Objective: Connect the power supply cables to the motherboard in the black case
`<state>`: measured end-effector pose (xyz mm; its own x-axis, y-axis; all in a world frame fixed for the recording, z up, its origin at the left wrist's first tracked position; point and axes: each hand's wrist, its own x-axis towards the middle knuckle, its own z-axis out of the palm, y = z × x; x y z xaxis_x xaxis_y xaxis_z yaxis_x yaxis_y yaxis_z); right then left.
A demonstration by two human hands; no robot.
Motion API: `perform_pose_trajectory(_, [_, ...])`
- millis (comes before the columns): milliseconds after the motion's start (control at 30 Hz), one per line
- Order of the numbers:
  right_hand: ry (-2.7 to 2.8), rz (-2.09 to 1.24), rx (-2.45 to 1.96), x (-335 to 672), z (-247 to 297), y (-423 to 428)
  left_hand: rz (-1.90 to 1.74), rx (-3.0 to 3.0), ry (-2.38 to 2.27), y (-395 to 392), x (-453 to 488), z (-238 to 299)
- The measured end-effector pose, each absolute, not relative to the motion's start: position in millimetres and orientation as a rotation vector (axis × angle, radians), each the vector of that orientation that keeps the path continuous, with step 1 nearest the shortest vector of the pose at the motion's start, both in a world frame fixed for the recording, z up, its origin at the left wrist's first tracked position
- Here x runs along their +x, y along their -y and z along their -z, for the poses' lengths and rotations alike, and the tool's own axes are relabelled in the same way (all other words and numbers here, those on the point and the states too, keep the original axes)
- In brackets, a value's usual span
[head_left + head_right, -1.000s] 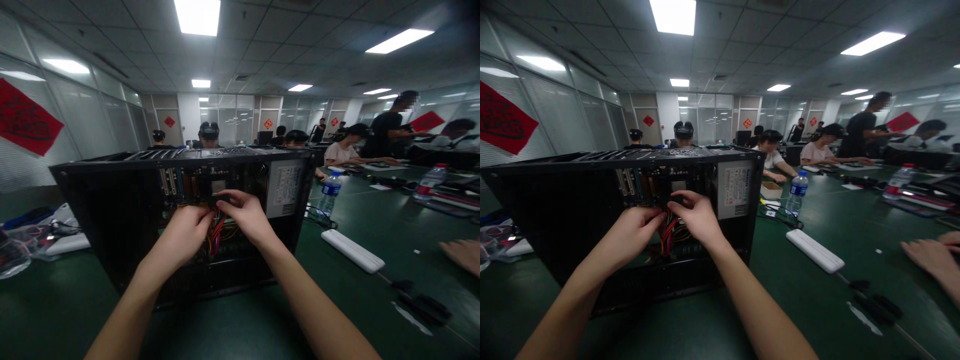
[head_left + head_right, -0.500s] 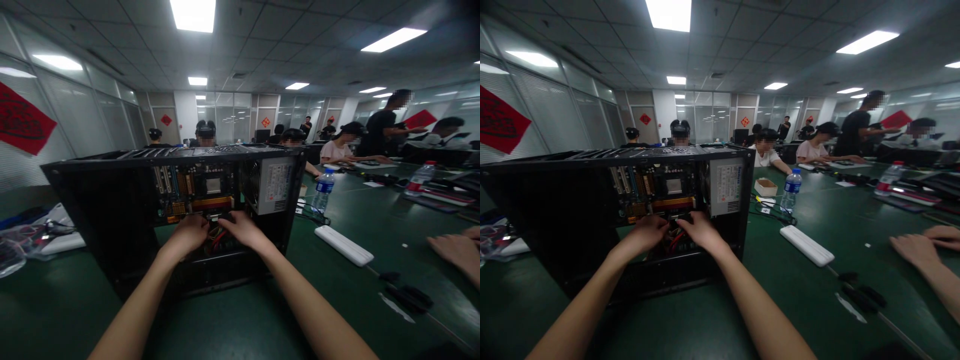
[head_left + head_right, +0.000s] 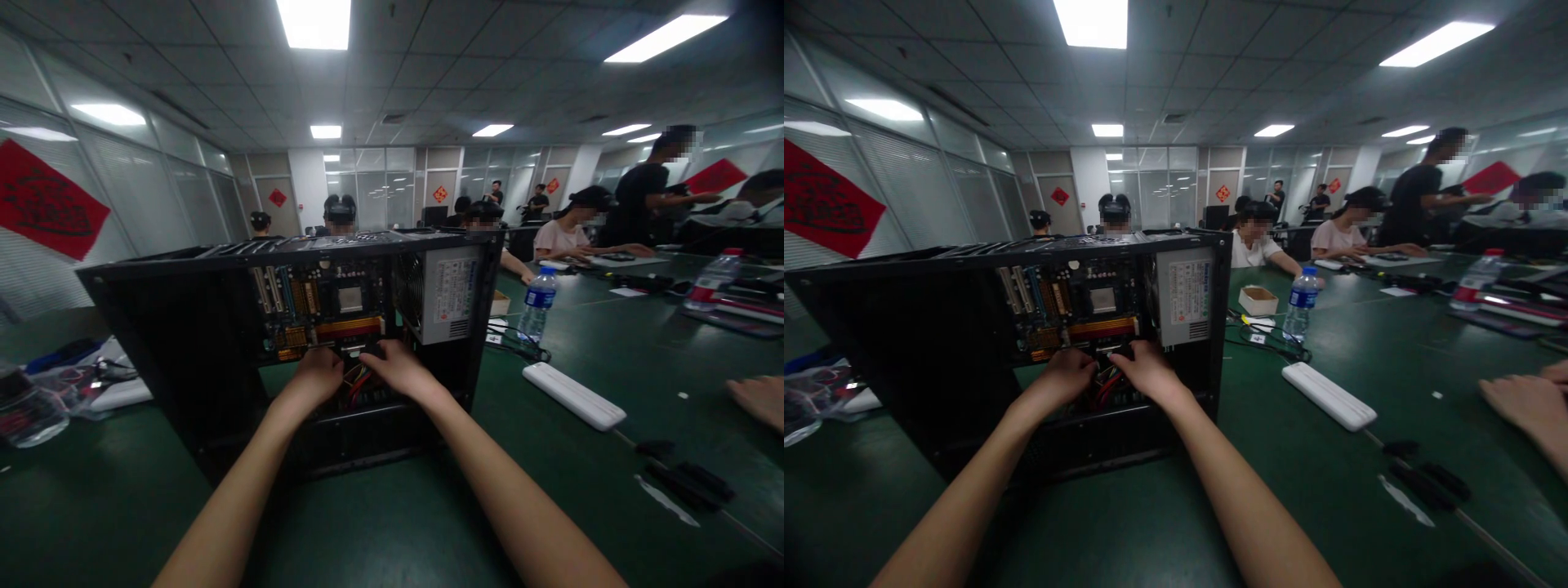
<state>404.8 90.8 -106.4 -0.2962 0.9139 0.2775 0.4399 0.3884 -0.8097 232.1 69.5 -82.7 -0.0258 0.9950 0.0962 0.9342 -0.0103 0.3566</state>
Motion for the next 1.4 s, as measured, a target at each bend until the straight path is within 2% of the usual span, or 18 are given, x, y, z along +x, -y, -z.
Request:
perform_pose_trajectory(1200, [1.845,-0.863,-0.995,408.0,114.4,-91.5,-0.44,2.1,-2.233,-60.3,255.0,75.3])
perform_pose_trajectory(1400, [1.814,-0.686,-0.905,408.3,104.4,-87.2,-0.464,2.094,-2.227,-65.6,250.4,78.7])
